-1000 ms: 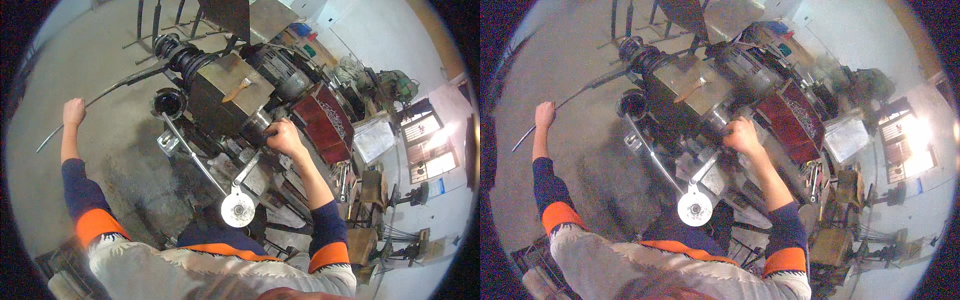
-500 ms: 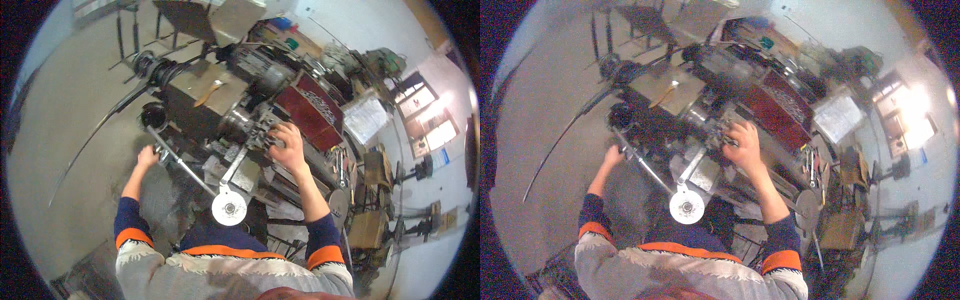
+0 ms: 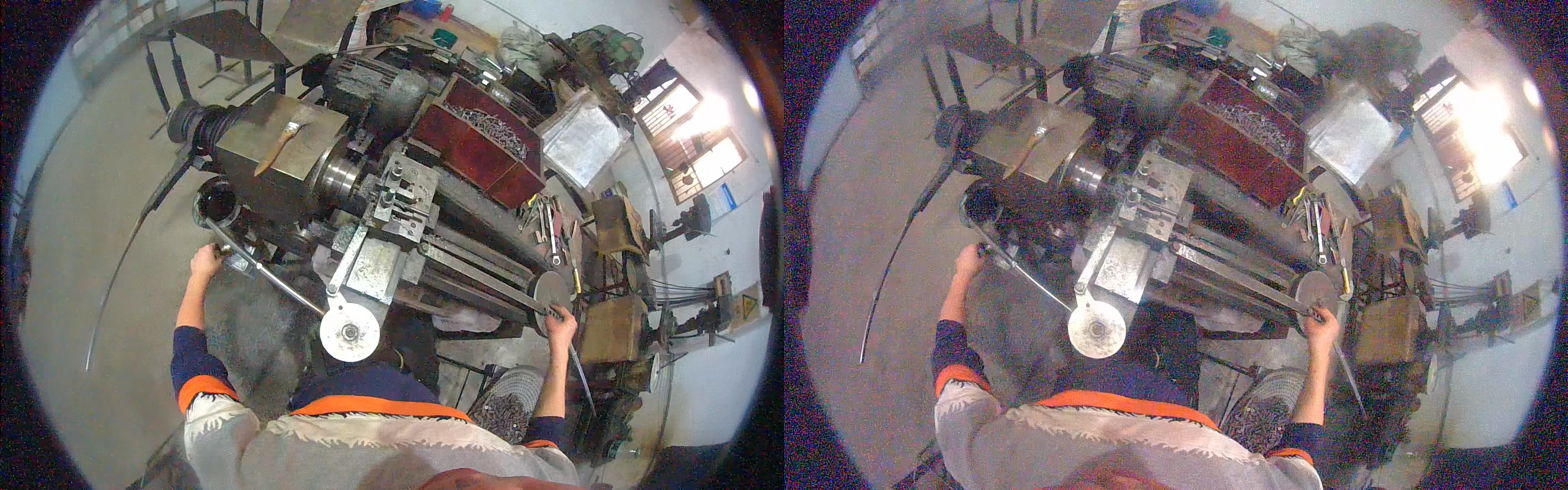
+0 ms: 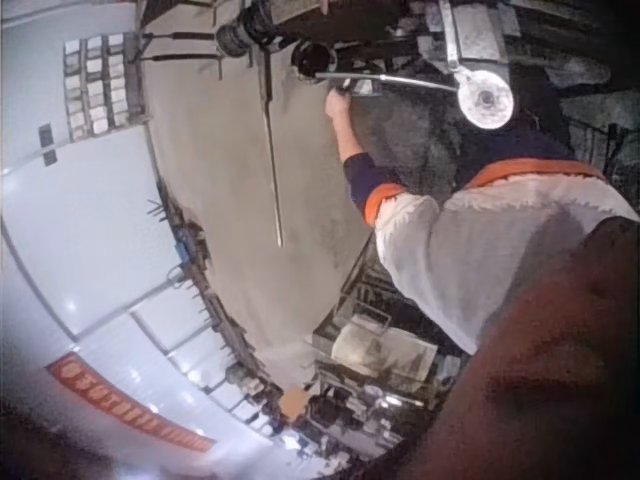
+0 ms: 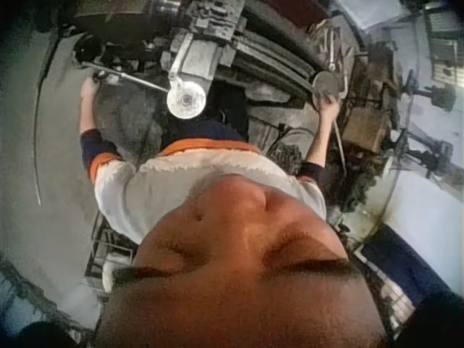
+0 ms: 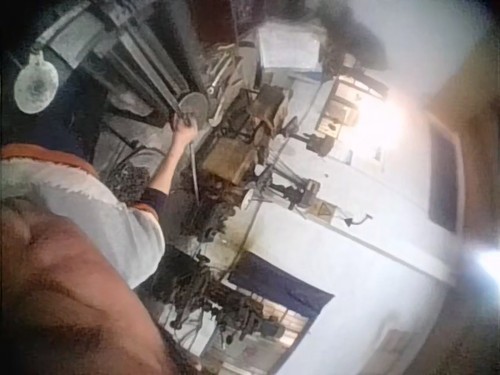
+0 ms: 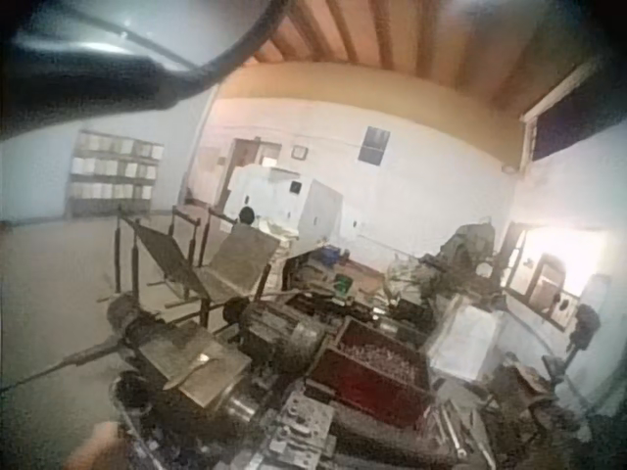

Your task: The person operates a metal lathe, repeatedly loading small cylindrical metal pieces into the chuck, turning the machine on to machine the parts, and then removing the finished pieces. The person uses a long metal rod to assist with loading and unloading the parts from the chuck.

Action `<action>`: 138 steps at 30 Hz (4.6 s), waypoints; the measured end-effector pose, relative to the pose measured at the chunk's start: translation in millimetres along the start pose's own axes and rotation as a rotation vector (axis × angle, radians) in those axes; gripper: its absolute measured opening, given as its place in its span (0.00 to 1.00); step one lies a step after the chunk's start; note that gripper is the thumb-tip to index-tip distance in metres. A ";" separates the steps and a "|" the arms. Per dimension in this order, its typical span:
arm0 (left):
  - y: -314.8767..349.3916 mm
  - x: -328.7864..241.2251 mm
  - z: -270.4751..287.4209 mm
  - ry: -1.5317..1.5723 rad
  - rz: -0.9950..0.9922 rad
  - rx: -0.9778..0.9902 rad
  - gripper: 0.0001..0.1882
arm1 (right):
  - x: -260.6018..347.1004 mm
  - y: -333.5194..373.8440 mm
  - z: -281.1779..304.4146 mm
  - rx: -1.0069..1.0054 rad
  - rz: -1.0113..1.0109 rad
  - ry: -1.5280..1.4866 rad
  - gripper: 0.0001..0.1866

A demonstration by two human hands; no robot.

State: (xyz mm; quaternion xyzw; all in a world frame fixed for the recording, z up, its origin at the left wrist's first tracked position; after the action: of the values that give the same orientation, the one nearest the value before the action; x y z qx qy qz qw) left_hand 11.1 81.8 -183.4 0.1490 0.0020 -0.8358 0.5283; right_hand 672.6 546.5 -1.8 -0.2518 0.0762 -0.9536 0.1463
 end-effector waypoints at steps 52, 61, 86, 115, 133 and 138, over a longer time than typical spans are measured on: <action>-40.3 -50.0 36.5 1.137 0.146 -0.344 0.11 | -180.4 125.5 18.6 -0.160 -0.498 0.574 0.18; 1.9 -23.1 54.2 0.902 0.156 -0.369 0.06 | -245.0 45.5 42.8 -0.036 -0.487 0.720 0.20; 126.4 38.7 32.2 1.228 0.408 -0.722 0.11 | -184.0 126.4 16.7 -0.021 -0.626 0.648 0.19; 12.2 4.1 11.8 -0.079 -0.005 -0.061 0.15 | -212.4 94.4 -21.5 -0.283 -0.240 0.372 0.37; -36.3 -23.1 -62.5 -0.189 -0.289 0.080 0.15 | -75.2 78.6 -7.8 -0.039 -0.161 0.159 0.18; -32.4 -23.0 -48.1 -0.231 -0.235 0.112 0.17 | 17.0 3.6 -3.7 -0.049 -0.027 0.097 0.17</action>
State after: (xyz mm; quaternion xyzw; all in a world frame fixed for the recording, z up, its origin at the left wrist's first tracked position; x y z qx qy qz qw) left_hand 3.5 124.1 -228.5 0.0802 -0.0881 -0.9022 0.4146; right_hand 657.5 538.0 2.0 -0.2100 0.1034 -0.9643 0.1235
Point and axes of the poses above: each hand's wrist, its own y-axis away from the middle knuckle, its own z-axis out of the back of the hand, x = y × z, the point moved 2 cm from there along -y, towards the middle knuckle
